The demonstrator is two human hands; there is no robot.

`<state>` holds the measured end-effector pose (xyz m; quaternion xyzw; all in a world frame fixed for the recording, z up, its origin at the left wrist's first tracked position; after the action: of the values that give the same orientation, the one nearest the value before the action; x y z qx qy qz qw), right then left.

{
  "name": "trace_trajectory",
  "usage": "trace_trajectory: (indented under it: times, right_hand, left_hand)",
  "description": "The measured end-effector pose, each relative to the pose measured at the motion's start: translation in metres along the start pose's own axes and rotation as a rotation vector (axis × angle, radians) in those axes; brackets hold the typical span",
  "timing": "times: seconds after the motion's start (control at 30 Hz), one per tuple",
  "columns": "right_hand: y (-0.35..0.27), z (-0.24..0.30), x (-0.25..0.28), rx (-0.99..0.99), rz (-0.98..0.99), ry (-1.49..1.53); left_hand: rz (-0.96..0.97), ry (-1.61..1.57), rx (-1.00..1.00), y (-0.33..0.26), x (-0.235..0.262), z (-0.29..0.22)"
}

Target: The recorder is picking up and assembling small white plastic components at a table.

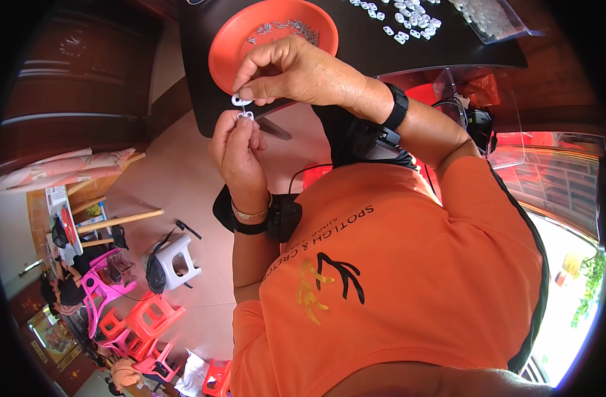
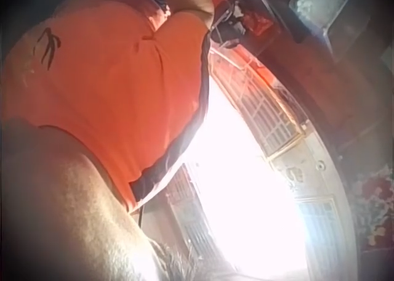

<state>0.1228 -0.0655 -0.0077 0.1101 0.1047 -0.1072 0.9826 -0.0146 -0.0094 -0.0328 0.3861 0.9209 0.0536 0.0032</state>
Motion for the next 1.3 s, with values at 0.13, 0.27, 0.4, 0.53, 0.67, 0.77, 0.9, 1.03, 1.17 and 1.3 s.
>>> trace_trajectory:
  times: [0.13,0.27,0.4,0.53,0.67,0.77,0.9,1.03,1.17,1.3]
  right_hand:
    - [-0.001,0.001,-0.001,0.001,0.006,-0.024]
    - [-0.003,0.001,-0.002,0.026,0.031,-0.099]
    - [-0.007,0.002,-0.006,0.062,0.038,-0.178]
    - [-0.011,0.002,-0.005,0.085,0.040,-0.261]
    - [-0.015,-0.003,-0.006,0.064,0.091,-0.166]
    - [-0.016,-0.004,-0.008,0.033,0.120,-0.166]
    - [-0.017,0.002,-0.012,0.034,0.149,-0.326]
    - [-0.023,0.008,-0.023,0.467,0.047,-0.698]
    - [-0.025,0.002,-0.025,0.497,0.054,-0.735]
    - [-0.024,-0.005,-0.024,0.419,0.057,-0.729]
  left_hand:
    - [0.012,0.013,0.008,0.000,0.000,0.001]
    - [0.002,0.023,0.021,0.000,0.000,0.001]
    - [0.021,0.005,0.011,0.000,0.000,0.002]
    - [0.019,0.007,0.037,-0.002,-0.001,0.003]
    - [0.015,-0.093,0.033,-0.003,-0.004,0.004]
    - [-0.023,-0.128,0.093,-0.004,-0.005,0.004]
    - [-0.034,-0.128,0.092,-0.003,-0.001,0.014]
    - [-0.131,-0.056,0.157,-0.006,-0.008,0.012]
    - [-0.152,-0.118,0.094,-0.006,-0.005,0.014]
    - [-0.151,-0.056,0.051,-0.005,-0.002,0.012]
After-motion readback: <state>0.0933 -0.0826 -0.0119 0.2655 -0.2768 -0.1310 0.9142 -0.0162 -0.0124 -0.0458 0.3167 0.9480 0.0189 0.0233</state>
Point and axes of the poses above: each hand's wrist, its own y-axis towards the middle knuckle, its own x-axis out of the back of the hand, z = x × y, the point moved 4 cm from there along y, towards the middle knuckle, and after that the axes turned 12 degrees about y, right-handed, at the moved point
